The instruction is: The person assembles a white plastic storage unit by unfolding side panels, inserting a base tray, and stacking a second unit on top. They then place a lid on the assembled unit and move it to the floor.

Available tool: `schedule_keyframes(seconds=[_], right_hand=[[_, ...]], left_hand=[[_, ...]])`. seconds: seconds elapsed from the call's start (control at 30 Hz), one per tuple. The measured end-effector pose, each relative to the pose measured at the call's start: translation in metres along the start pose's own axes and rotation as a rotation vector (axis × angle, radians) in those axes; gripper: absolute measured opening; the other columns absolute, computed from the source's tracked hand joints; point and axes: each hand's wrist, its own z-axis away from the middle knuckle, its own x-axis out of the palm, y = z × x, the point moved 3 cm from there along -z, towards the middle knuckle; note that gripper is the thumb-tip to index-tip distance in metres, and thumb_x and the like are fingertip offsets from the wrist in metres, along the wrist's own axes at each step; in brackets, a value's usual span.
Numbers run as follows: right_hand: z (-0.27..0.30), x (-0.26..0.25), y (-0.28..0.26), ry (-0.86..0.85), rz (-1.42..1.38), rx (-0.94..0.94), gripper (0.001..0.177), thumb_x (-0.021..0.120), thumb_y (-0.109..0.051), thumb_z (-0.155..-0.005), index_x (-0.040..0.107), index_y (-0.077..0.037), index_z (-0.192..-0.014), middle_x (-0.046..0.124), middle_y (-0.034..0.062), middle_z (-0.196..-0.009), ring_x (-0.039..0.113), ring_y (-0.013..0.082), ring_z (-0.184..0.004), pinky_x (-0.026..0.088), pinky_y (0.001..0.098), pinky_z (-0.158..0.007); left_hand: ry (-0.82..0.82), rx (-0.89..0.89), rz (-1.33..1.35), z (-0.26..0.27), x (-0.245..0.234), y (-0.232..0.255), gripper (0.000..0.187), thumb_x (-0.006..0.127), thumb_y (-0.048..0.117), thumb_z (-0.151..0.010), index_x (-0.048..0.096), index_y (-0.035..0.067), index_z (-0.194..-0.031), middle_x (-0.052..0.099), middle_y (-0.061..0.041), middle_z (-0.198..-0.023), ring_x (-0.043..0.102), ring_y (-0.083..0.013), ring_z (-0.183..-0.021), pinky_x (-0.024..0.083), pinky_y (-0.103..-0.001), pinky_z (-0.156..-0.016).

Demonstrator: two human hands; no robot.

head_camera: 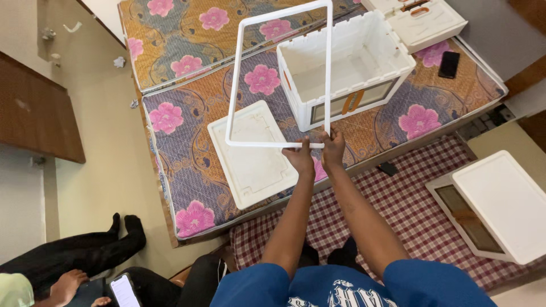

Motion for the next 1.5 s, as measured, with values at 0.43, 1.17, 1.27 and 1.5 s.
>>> schedule_keyframes(seconds=[0.43,1.17,1.27,1.5], right_hand=[[-0.012,-0.047,-0.04,0.067,-0.06,0.009,0.05,0.074,0.0,-0.09,0.052,0.0,-0.136,0.064,0.0107,-0.118,0.065,0.0228,-0.107,0.059,0.0401,-0.088],[-0.099,-0.151,-0.196,0.341,-0.073,-0.083,0.035,0.071,0.0,-0.095,0.054,-0.006,-0.125,0.068,0.0123,-0.113,0.071,0.028,-0.106,0.063,0.049,-0.089],[-0.118,-0.171,-0.206,0.428,-0.075,-0.064,0.045,0.075,0.001,-0.094,0.051,-0.008,-0.13,0.066,0.0139,-0.113,0.071,0.0305,-0.103,0.062,0.0509,-0.087],[-0.159,-0.195,-0.24,0.551,-0.077,0.014,0.074,0.076,-0.005,-0.092,0.032,-0.03,-0.148,0.056,0.0113,-0.129,0.069,0.0337,-0.101,0.062,0.0558,-0.081]], left_hand=[[-0.423,-0.003,-0.122,0.004,0.01,0.027,0.046,0.067,-0.003,-0.093,0.039,0.004,-0.129,0.059,-0.012,-0.111,0.071,-0.0211,-0.09,0.062,-0.033,-0.071],[-0.491,0.089,-0.321,-0.05,0.044,0.049,0.056,0.056,-0.007,-0.099,0.044,0.006,-0.152,0.06,-0.013,-0.132,0.07,-0.0172,-0.089,0.06,-0.033,-0.075],[-0.443,0.036,-0.29,-0.058,0.046,0.044,0.06,0.054,-0.005,-0.099,0.04,0.009,-0.156,0.06,-0.012,-0.135,0.069,-0.0158,-0.09,0.059,-0.032,-0.073],[-0.369,0.021,-0.289,-0.083,0.071,0.04,0.061,0.056,-0.004,-0.099,0.04,0.009,-0.157,0.063,-0.01,-0.137,0.069,-0.0145,-0.091,0.058,-0.029,-0.071]])
